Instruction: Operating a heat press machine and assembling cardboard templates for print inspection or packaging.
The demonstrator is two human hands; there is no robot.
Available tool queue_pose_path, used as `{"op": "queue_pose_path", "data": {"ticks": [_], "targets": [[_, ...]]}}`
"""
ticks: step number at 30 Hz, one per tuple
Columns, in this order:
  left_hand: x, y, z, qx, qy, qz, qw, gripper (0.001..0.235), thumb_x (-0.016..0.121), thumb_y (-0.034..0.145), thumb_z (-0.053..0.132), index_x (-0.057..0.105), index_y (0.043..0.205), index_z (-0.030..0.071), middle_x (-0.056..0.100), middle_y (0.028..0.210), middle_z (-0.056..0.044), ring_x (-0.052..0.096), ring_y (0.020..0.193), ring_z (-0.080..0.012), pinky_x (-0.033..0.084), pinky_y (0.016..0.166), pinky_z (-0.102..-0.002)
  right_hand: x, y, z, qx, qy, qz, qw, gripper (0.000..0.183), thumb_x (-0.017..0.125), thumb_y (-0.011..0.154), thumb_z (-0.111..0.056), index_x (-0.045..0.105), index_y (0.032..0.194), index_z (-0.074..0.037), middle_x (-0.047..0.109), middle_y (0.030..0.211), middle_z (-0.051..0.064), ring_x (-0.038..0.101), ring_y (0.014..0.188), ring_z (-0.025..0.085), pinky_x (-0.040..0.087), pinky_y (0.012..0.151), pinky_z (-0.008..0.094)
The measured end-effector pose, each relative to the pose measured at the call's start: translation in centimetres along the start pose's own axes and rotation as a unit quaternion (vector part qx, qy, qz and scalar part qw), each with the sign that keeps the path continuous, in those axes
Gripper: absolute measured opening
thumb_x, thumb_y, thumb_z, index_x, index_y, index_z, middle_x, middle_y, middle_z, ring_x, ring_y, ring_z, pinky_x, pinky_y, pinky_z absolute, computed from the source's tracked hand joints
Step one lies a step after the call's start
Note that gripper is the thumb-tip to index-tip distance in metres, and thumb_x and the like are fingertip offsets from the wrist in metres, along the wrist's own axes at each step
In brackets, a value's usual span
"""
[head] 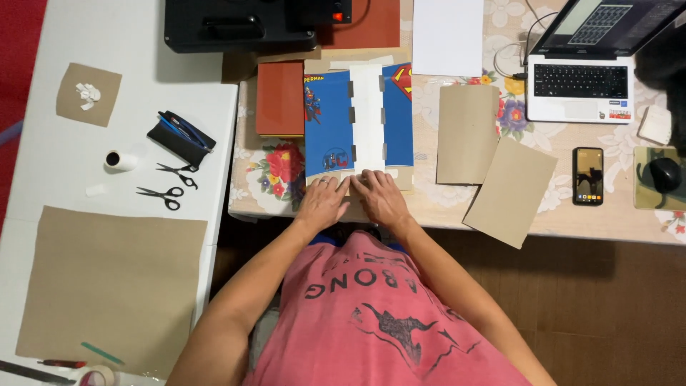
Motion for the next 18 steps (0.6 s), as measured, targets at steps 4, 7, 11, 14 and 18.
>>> {"op": "queue_pose_path", "data": {"ticks": [4, 7, 11, 14, 18], "targets": [[1.9, -1.1, -0.8, 0.009, 0.023, 0.02, 1.0, 0.074, 0.092, 0.085, 0.037, 0.069, 0.15, 0.008, 0.058, 0.099, -0.012, 0.064, 0.094, -0.0338, 0.051, 0.084, -0.046, -0.1, -1.3, 1.5, -0.012, -0.004, 0.007, 1.0, 0.051, 0.056, 0.108, -0.026, 0.063, 0.158, -0.025, 0.058, 0.138, 0.009, 0.058, 0.129, 0.032, 0.048, 0.105, 0.043], [3.4, -1.3, -0.8, 0.018, 0.046, 0.037, 0.998, 0.065, 0.09, 0.088, 0.027, 0.068, 0.145, 0.005, 0.06, 0.102, -0.014, 0.065, 0.097, -0.0338, 0.052, 0.086, -0.046, 0.7, -2.9, 3.4, 0.001, -0.018, 0.047, 0.999, 0.049, 0.057, 0.106, -0.023, 0.069, 0.154, -0.026, 0.057, 0.131, 0.009, 0.059, 0.124, 0.032, 0.048, 0.1, 0.043], [2.3, 0.4, 1.2, 0.019, 0.05, 0.063, 0.997, 0.074, 0.088, 0.088, 0.024, 0.064, 0.155, 0.003, 0.061, 0.1, -0.015, 0.064, 0.093, -0.0352, 0.05, 0.082, -0.047, 1.0, -3.1, 3.6, 0.027, -0.015, 0.05, 0.998, 0.057, 0.06, 0.106, -0.021, 0.061, 0.163, -0.028, 0.058, 0.134, 0.011, 0.059, 0.126, 0.033, 0.049, 0.103, 0.044], [1.5, 1.2, 2.4, 0.011, 0.059, 0.088, 0.994, 0.058, 0.077, 0.096, 0.017, 0.068, 0.15, -0.002, 0.06, 0.096, -0.016, 0.062, 0.088, -0.0359, 0.047, 0.078, -0.047, 0.6, -1.7, 1.7, 0.009, -0.014, -0.001, 1.0, 0.065, 0.052, 0.109, -0.017, 0.05, 0.173, -0.024, 0.057, 0.143, 0.014, 0.057, 0.133, 0.033, 0.047, 0.108, 0.045], [1.2, 0.3, 2.8, 0.001, 0.099, 0.106, 0.989, 0.057, 0.066, 0.099, 0.01, 0.065, 0.153, -0.009, 0.059, 0.094, -0.016, 0.06, 0.084, -0.0356, 0.046, 0.075, -0.046, -0.4, -2.2, 1.7, 0.024, -0.035, -0.023, 0.999, 0.066, 0.044, 0.112, -0.012, 0.045, 0.177, -0.02, 0.056, 0.144, 0.013, 0.056, 0.135, 0.032, 0.045, 0.109, 0.044]]}}
Point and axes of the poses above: each hand's wrist, its own y-axis towards the middle knuckle, its own x-axis out of the palm, z = x × y, the point moved 9 cm from there along y, towards the middle knuckle
